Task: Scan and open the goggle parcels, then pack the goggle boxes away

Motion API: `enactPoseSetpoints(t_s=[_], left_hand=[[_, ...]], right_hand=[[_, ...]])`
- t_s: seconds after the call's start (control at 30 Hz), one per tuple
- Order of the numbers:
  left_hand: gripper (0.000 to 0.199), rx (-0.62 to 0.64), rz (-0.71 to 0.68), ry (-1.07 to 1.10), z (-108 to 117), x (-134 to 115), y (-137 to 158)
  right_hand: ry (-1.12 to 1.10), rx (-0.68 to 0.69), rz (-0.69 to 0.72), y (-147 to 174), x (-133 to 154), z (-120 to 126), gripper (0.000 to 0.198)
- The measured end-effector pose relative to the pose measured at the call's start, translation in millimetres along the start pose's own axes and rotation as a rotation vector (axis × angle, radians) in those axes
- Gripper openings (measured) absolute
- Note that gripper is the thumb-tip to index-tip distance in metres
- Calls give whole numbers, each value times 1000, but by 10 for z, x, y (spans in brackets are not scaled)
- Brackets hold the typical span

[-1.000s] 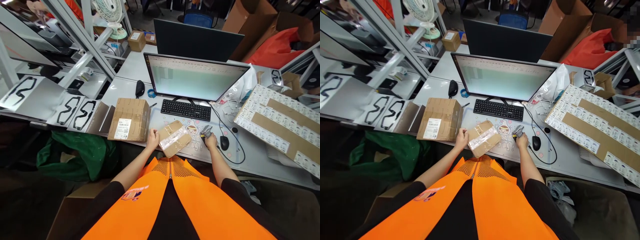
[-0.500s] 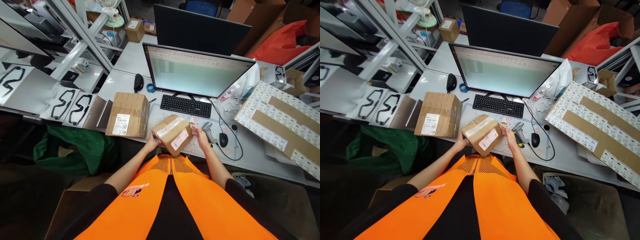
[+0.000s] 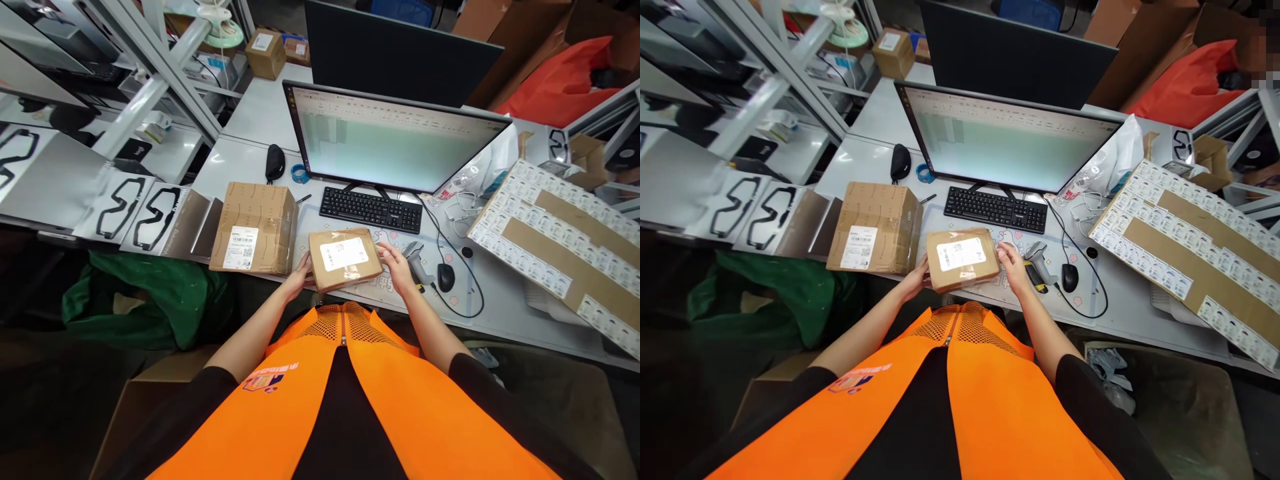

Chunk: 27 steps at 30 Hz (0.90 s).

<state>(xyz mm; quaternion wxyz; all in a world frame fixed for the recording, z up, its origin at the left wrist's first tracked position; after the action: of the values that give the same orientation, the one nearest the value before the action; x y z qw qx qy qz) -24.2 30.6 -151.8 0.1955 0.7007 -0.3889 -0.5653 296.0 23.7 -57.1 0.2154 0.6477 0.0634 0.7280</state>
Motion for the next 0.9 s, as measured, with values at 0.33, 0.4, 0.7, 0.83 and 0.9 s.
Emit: enactPoseSetpoints(t_s=[0.33, 0.4, 0.7, 0.83, 0.9], left_hand=[[69, -340, -239, -233, 0, -343, -101], [68, -363, -256, -324, -36, -388, -82], [58, -394, -250, -471, -68, -466, -10], [58, -388, -272, -462, -65, -483, 0], [57, -378, -305, -464, -72, -498, 5]], right_hand=[[888, -438, -297, -179, -400, 1367, 65], [969, -424, -408, -206, -518, 1525, 67], [1078, -289, -437, -244, -398, 1175, 58], [944, 45, -254, -74, 374, 802, 48], [827, 362, -122, 126, 824, 362, 50]])
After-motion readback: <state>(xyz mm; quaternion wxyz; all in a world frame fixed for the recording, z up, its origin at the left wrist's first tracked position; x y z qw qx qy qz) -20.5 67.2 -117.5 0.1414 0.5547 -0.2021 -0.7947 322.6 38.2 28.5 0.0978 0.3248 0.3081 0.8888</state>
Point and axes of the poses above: each hand's wrist, its own y-axis away from the middle knuckle, its own z-axis out of the back of the hand, x = y × z, the point moved 9 cm from there along -y, towards the middle knuckle
